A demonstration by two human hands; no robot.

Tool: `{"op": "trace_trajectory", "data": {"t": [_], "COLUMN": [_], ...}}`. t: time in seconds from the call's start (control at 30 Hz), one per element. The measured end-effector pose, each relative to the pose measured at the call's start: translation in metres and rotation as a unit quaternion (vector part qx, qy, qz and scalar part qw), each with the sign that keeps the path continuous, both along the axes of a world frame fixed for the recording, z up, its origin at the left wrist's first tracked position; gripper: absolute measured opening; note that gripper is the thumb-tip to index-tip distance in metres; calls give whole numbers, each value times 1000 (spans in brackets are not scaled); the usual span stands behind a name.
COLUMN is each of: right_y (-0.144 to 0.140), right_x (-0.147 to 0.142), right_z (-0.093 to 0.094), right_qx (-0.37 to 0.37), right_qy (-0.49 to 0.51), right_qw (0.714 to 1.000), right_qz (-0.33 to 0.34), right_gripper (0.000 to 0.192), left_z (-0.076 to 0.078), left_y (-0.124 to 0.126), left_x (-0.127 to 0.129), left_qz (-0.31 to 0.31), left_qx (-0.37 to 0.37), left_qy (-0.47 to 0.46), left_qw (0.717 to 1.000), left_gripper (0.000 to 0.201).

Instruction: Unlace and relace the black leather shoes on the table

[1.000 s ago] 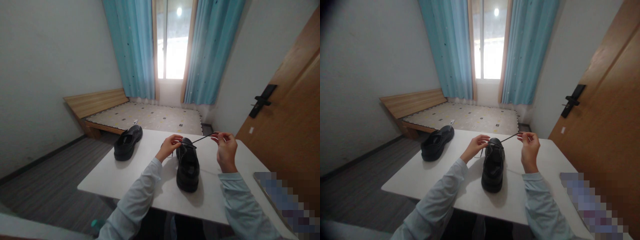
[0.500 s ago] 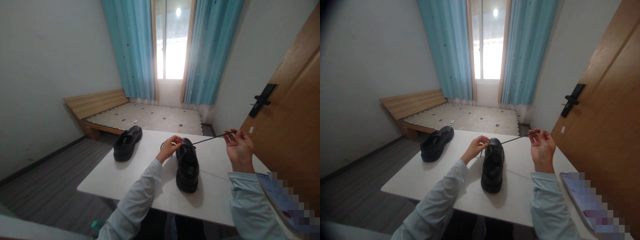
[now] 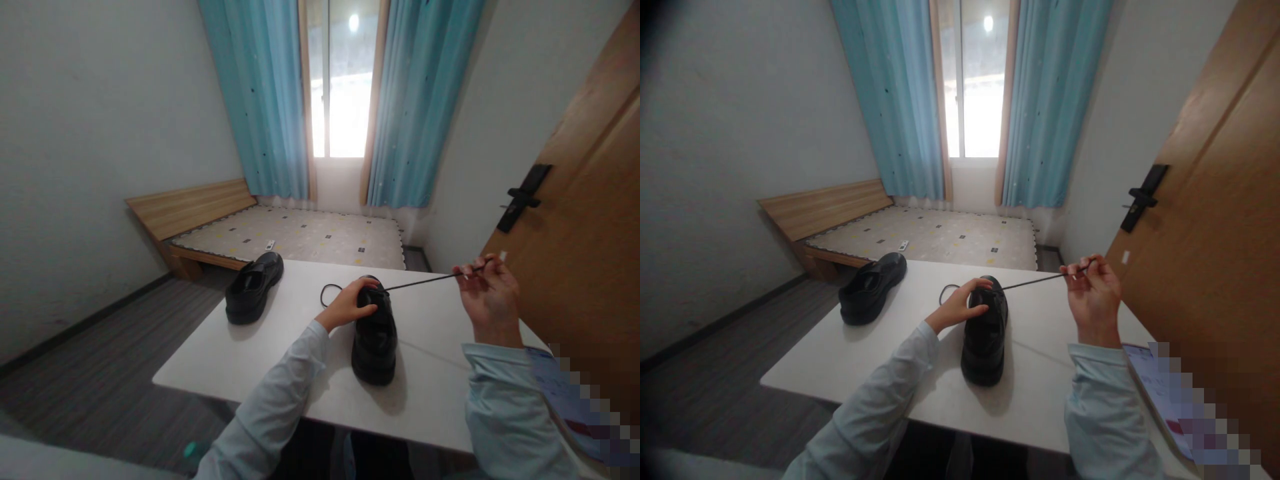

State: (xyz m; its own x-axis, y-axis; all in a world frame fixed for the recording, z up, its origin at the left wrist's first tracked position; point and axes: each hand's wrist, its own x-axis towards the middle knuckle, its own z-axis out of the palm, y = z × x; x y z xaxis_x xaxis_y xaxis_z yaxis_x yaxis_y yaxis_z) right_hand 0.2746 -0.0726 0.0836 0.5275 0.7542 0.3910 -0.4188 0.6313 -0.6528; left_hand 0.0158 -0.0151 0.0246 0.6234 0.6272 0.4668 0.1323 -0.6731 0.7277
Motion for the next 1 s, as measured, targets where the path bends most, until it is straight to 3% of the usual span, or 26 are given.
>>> {"op": "trace_trajectory", "data": {"t": [0.3, 0.5, 0.67, 0.8, 0.9, 1.0], "right_y": [2, 7, 11, 11, 10, 12], "right_x": [15, 10, 10, 8, 3, -5], "right_z": [-3, -6, -11, -16, -19, -23], "right_qx": [28, 36, 20, -55, -106, -132], "right_qy": [-21, -96, -119, -311, -495, -596], "right_qw": [999, 985, 969, 906, 832, 776], "right_qz": [-34, -143, -215, -282, -229, -158], "right_gripper": [9, 11, 14, 15, 19, 22], "left_z": [1, 0, 2, 1, 0, -1], "left_y": [0, 0, -1, -2, -1, -1], "left_x": [-2, -1, -1, -1, -1, 0], "left_qz": [-9, 20, 10, 29, 38, 42], "left_qx": [56, 68, 89, 105, 116, 119], "left_qy": [24, 2, 26, 47, 57, 64], "left_qw": [998, 997, 996, 993, 991, 990], "left_gripper": [36, 39, 26, 24, 26, 28]}}
